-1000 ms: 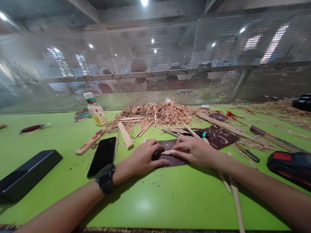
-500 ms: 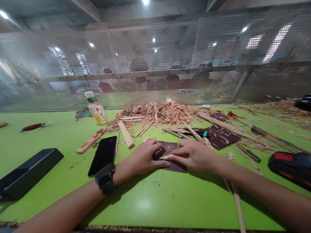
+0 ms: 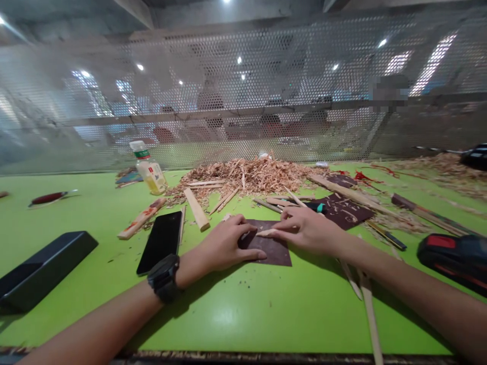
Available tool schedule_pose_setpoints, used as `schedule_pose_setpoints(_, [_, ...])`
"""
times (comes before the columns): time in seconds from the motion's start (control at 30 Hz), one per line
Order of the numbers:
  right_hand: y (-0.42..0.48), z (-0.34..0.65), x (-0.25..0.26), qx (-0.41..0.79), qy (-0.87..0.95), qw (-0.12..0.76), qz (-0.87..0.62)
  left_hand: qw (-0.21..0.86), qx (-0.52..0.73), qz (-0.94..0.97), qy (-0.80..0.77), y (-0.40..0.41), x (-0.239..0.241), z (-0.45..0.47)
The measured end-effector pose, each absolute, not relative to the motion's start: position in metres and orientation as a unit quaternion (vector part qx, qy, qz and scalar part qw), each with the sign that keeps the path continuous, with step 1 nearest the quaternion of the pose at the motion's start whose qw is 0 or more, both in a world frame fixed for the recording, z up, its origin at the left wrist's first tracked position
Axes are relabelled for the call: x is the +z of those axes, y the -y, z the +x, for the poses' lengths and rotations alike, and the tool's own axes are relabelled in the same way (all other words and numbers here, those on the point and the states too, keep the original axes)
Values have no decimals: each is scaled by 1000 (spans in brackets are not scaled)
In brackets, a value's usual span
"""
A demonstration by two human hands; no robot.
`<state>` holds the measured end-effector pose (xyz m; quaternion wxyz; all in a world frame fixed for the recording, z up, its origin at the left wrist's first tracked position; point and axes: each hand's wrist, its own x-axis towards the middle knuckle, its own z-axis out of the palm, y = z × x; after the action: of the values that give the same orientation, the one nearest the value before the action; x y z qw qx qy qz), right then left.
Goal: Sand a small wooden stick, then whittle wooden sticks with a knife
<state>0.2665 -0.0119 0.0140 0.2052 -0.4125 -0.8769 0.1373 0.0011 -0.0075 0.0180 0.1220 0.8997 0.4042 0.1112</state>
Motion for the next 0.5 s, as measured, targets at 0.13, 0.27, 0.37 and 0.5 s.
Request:
schedule_pose_setpoints(0.13, [12, 268, 15, 133, 868, 207, -431, 122, 112, 899, -405, 8, 19, 2])
schedule_pose_setpoints(0.27, [16, 262, 14, 141, 887, 199, -393, 121, 118, 902, -396, 8, 18, 1])
schedule_pose_setpoints(0.37, [10, 269, 14, 149, 875, 196, -416, 122, 113, 900, -403, 8, 19, 1])
schedule_pose_setpoints(0.5, [8, 272, 14, 145, 866, 199, -435, 121, 107, 898, -409, 9, 20, 2])
